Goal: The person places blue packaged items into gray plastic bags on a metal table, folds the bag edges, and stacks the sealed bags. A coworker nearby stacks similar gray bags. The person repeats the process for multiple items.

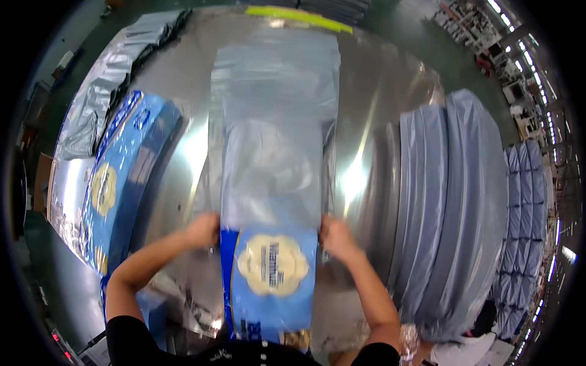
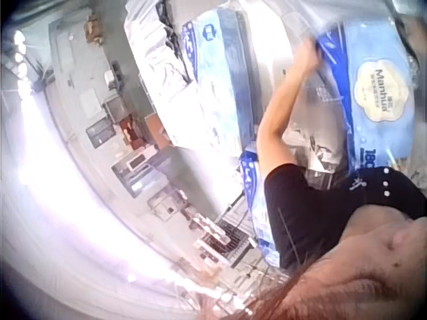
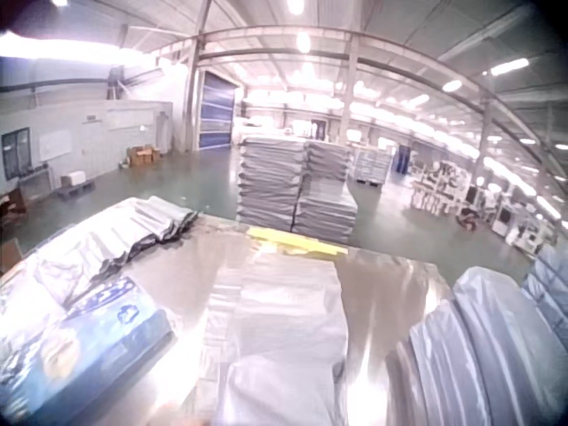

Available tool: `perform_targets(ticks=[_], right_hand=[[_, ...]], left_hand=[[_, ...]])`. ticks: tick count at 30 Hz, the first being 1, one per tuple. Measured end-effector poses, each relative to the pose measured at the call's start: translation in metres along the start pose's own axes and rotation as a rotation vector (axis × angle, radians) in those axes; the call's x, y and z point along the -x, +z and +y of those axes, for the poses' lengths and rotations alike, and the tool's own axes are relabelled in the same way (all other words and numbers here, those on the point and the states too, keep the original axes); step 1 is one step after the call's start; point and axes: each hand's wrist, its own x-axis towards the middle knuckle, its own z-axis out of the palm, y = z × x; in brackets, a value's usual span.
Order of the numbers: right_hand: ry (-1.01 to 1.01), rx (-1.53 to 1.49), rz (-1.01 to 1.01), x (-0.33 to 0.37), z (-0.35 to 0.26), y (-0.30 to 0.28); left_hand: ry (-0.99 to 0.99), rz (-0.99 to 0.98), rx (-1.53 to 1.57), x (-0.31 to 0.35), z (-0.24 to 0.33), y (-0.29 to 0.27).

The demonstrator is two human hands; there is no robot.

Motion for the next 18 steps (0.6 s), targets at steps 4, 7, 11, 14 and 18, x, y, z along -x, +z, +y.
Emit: perform_targets(ticks=[4, 7, 11, 14, 18], right_hand=[[0.176, -0.201, -0.544, 0.253, -0.054, 0.051], [0.473, -0.206, -0.705, 0.347, -0.066, 0.088], [0.567, -0.329, -0.231, 0.284, -0.09, 0.024], [0.346, -0.429, 0.092, 0.295, -0.07, 0.028], [0.348, -0.016, 0.148, 0.351, -0.03, 0.063]], left_hand=[[0.007, -0.723, -0.002, 0.199, 0.03, 0.141], [0.026, -0.396, 0.466, 0.275, 0.053, 0.197], [0.055, 0.148, 0.35, 0.232, 0.065, 0.159], [-0.251, 0.099, 0.347, 0.237, 0.09, 0.159], [-0.468, 0.22, 1.091, 0.235, 0.044, 0.237]])
